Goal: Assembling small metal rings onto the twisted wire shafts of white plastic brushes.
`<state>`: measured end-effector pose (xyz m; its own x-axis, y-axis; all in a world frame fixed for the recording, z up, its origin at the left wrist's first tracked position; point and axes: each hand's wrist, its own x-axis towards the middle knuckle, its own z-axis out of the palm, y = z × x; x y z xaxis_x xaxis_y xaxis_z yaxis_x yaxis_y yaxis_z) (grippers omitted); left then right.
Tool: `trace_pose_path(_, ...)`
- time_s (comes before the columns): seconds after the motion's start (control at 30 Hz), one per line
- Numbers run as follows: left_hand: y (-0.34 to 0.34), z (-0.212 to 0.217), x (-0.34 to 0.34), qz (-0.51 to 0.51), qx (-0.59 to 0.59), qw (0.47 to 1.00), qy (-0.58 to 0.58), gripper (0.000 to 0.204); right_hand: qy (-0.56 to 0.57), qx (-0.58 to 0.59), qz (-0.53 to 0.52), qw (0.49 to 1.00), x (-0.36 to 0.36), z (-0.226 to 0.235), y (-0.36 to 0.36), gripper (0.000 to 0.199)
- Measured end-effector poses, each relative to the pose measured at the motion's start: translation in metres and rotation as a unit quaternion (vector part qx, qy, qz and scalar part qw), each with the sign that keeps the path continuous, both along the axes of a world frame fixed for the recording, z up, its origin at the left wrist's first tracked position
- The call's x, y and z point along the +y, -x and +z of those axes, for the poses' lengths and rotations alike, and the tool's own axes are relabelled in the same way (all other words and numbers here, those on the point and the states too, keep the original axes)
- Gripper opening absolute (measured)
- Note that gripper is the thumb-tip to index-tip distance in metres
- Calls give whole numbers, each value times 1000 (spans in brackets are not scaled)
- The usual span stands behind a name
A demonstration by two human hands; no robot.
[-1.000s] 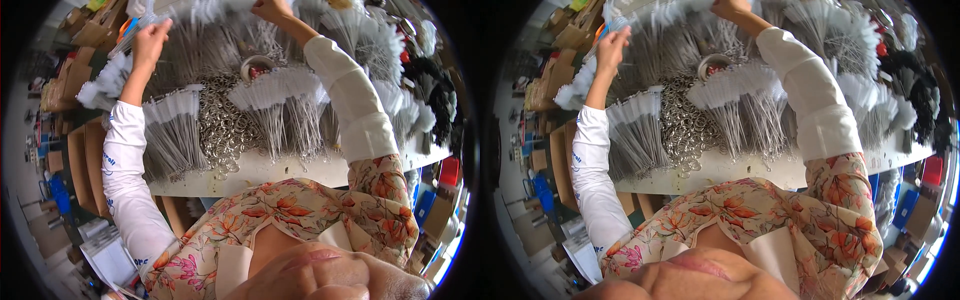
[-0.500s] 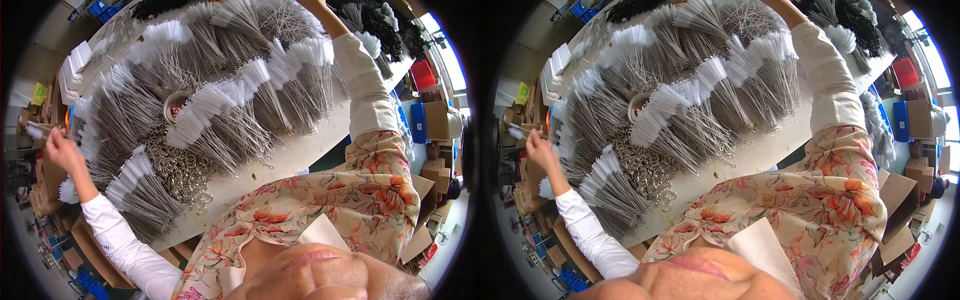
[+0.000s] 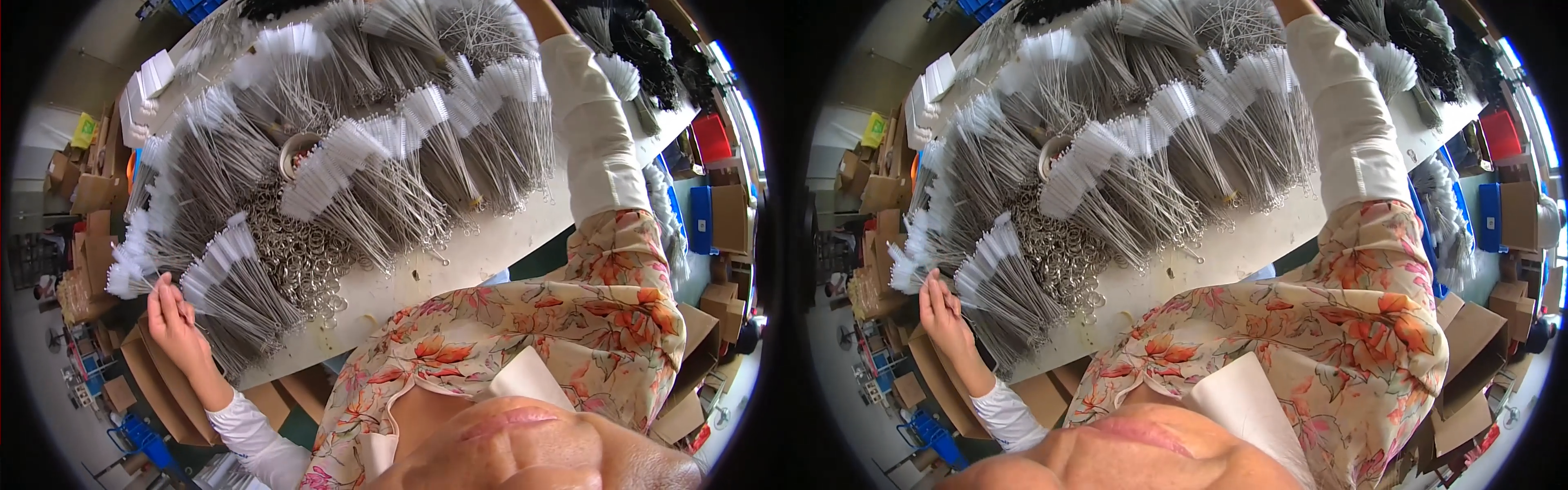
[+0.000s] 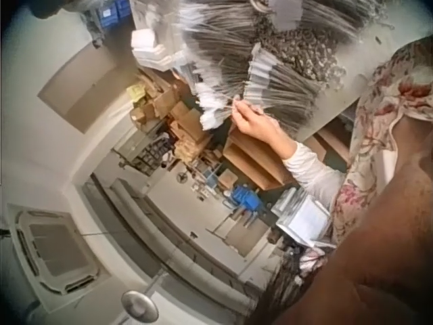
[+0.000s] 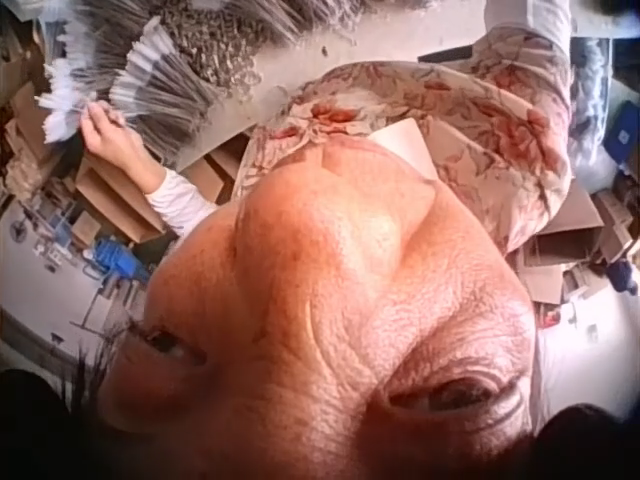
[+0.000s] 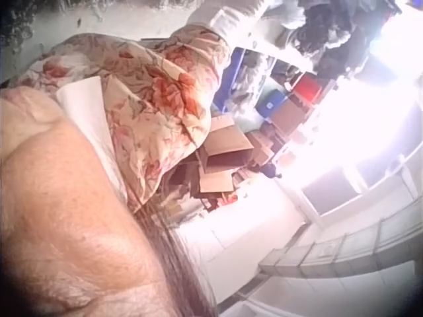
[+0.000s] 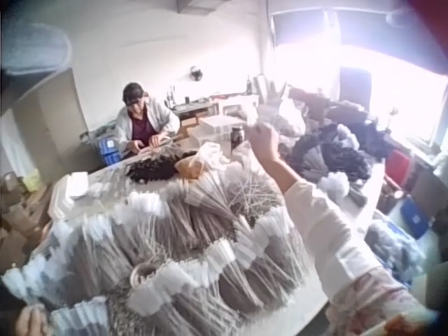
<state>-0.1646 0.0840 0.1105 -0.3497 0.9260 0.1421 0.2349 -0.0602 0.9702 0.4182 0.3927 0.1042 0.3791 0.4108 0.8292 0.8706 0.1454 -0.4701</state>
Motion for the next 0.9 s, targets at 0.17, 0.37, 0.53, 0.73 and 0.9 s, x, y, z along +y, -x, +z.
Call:
trace_pose_path(0.17,-21,-5,-39,48,-26,998,14,30,25,-328,81,941,46,3,60,23)
trace_pose_path(0.37,-37,-38,-54,-56,-117,990,59,30,372,-105,190,902,7,-69,160,20)
trace_pose_path(0.53,-21,-47,-81,-13,-142,988,68,27,418,-87,165,889,6,-83,199,28)
trace_pose_path(0.73,-11,-60,-95,23,-172,982,76,25,326,-68,185,924,22,-83,174,26)
trace_pose_path(0.9,-21,-70,-89,-8,-180,983,36,25,281,-69,246,925,-11,-24,176,24)
